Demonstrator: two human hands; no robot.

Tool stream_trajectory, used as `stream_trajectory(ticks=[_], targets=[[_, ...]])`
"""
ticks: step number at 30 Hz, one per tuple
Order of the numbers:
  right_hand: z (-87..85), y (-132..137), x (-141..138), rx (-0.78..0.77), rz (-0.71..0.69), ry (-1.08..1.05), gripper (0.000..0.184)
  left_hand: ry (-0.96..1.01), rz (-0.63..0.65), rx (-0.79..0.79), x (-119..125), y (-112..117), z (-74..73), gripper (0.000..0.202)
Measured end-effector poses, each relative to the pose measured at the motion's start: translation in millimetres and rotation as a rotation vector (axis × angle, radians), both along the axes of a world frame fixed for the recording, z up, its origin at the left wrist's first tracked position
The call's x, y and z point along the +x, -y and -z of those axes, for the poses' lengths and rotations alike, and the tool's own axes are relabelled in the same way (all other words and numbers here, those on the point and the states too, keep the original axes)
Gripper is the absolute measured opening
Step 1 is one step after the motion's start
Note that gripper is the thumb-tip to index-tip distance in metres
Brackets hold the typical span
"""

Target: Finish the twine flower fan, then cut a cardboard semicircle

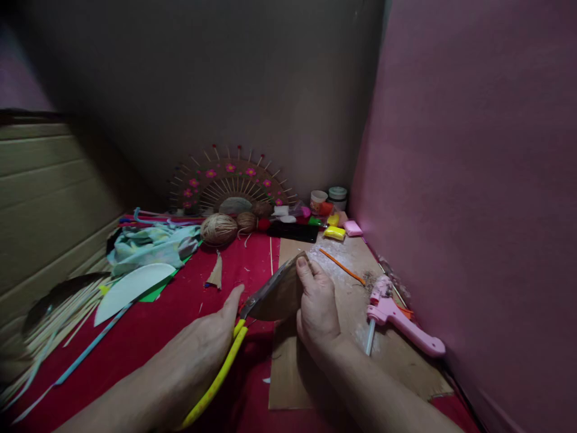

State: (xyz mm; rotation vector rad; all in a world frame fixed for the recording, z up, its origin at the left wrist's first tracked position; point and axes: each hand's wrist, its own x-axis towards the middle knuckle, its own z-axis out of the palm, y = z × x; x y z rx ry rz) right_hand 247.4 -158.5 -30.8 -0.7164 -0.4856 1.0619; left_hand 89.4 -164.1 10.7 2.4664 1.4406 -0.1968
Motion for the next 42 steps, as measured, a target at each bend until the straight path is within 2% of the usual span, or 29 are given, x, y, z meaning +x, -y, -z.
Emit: stream_trajectory(ticks=[3, 8, 10, 14, 18, 24, 32, 37, 42], targets=[[0.4, 0, 1, -0.003, 0.003, 0.0, 0.015, 0.094, -0.015, 0.032, 0, 1, 7.6, 0.066], [0.0, 0, 2, -0.002, 0.001, -0.004, 0.014, 0.039, -0.101, 0.037, -1, -4, 36.0, 0.067], [0.3, 1, 2, 0.003, 0.002, -0.006, 0.014, 0.054, -0.089, 0.051, -1, -5, 41.0, 0.064], [2.8, 1, 2, 0.027, -0.008, 0.008, 0.012, 0.057, -0.058, 0.05, 1, -3, 33.5, 0.06], [5.1, 0, 2, 0.03, -0.02, -0.005, 0.011, -0.078, -0.059, 0.032, 8, -4, 21.6, 0.059], [6.4, -2, 4, 0.016, -0.006, -0.057, 0.009, -0.176, -0.048, 0.043, 16, -4, 10.7, 0.055], [7.5, -3, 4, -0.069, -0.022, -0.164, 0.012, -0.182, -0.019, 0.043, 17, -6, 15.1, 0.055], [9.2, -3, 5, -0.075, -0.043, -0.154, 0.013, -0.175, 0.002, 0.024, 15, -6, 16.4, 0.057], [9.8, -4, 5, -0.055, -0.034, -0.135, 0.011, -0.177, 0.033, 0.013, 13, -9, 13.4, 0.045]])
